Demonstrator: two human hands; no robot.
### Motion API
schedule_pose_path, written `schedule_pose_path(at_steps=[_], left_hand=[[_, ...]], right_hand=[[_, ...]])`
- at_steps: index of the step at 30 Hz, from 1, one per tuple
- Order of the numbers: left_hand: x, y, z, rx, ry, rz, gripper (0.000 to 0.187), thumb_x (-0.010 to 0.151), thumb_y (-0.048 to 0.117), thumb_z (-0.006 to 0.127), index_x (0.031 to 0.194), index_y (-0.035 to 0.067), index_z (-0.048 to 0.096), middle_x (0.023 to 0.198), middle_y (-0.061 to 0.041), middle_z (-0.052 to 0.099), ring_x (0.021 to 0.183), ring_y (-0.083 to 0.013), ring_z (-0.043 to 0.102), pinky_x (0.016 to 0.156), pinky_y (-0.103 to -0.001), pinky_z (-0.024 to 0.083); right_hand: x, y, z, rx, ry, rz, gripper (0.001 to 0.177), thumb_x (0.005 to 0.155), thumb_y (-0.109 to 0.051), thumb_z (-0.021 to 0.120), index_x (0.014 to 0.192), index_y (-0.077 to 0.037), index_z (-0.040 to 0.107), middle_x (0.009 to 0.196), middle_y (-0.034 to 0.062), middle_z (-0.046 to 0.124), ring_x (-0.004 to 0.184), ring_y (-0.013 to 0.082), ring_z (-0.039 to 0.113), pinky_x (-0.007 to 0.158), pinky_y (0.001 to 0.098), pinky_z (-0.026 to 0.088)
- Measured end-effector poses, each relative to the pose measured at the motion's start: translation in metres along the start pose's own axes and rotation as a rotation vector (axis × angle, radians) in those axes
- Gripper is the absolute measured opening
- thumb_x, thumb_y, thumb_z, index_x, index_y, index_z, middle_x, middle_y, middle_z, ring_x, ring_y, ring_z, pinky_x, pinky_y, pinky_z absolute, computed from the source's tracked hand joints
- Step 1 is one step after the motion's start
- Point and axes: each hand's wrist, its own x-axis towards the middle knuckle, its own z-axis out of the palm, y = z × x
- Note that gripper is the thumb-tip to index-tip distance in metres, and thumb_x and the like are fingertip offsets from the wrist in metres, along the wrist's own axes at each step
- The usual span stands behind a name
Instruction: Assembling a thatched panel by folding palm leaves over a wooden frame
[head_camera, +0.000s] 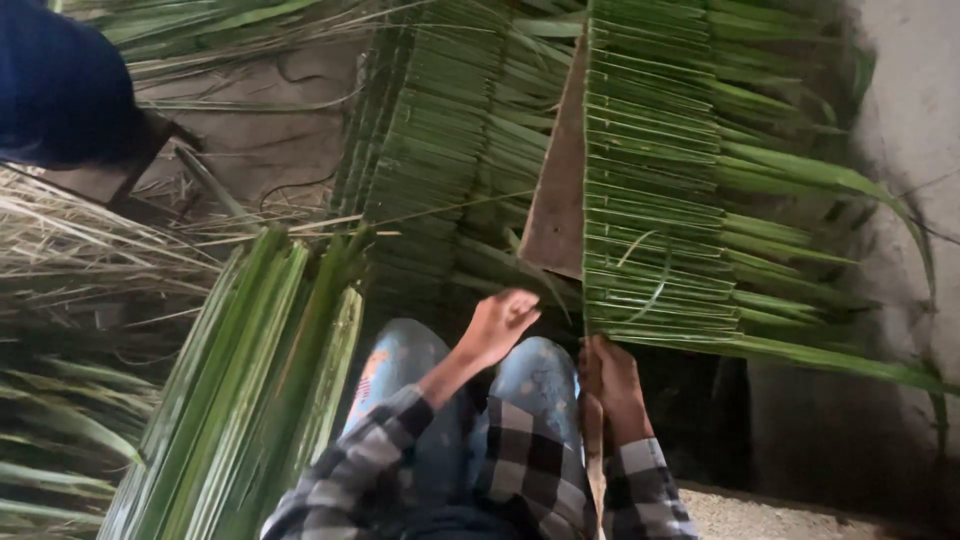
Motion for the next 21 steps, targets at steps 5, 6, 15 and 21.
schedule_pose_path(at_steps=[5, 6, 15, 21], left_hand=[[-0.031, -0.078, 0.001, 0.017, 0.041, -0.236, 0.018, 0.09, 0.016, 0.073, 0.106, 0.011, 0.078, 0.098, -0.016, 0.078, 0.092, -0.0392, 0.075, 0.078, -0.047, 0.061], [-0.027, -0.085, 0.003, 0.014, 0.045, -0.237, 0.018, 0.09, 0.016, 0.073, 0.106, 0.011, 0.078, 0.098, -0.016, 0.078, 0.092, -0.0392, 0.075, 0.078, -0.047, 0.061], [-0.015, -0.113, 0.0, 0.069, 0.136, -0.246, 0.018, 0.091, 0.024, 0.072, 0.105, 0.013, 0.076, 0.098, -0.013, 0.077, 0.093, -0.0383, 0.073, 0.081, -0.052, 0.061], [-0.05, -0.041, -0.054, 0.169, 0.147, -0.083, 0.017, 0.095, 0.023, 0.066, 0.108, 0.013, 0.071, 0.096, -0.019, 0.073, 0.089, -0.0445, 0.071, 0.074, -0.057, 0.059]], right_hand=[[0.038, -0.012, 0.0, 0.321, -0.143, -0.026, 0.038, 0.104, -0.032, 0.063, 0.112, 0.005, 0.066, 0.074, 0.0131, 0.06, 0.046, 0.0237, 0.049, 0.036, 0.0367, 0.038], [0.049, -0.015, 0.001, 0.317, -0.144, -0.028, 0.038, 0.104, -0.032, 0.063, 0.112, 0.005, 0.066, 0.074, 0.0131, 0.06, 0.046, 0.0237, 0.049, 0.036, 0.0367, 0.038], [0.12, -0.019, 0.014, 0.309, -0.225, -0.018, 0.035, 0.102, -0.041, 0.062, 0.109, -0.008, 0.066, 0.073, 0.0034, 0.057, 0.047, 0.0157, 0.049, 0.033, 0.0291, 0.04], [0.09, -0.036, 0.009, 0.177, -0.1, -0.119, 0.032, 0.093, -0.031, 0.08, 0.097, -0.001, 0.07, 0.073, 0.0182, 0.066, 0.05, 0.0304, 0.064, 0.035, 0.0469, 0.053]])
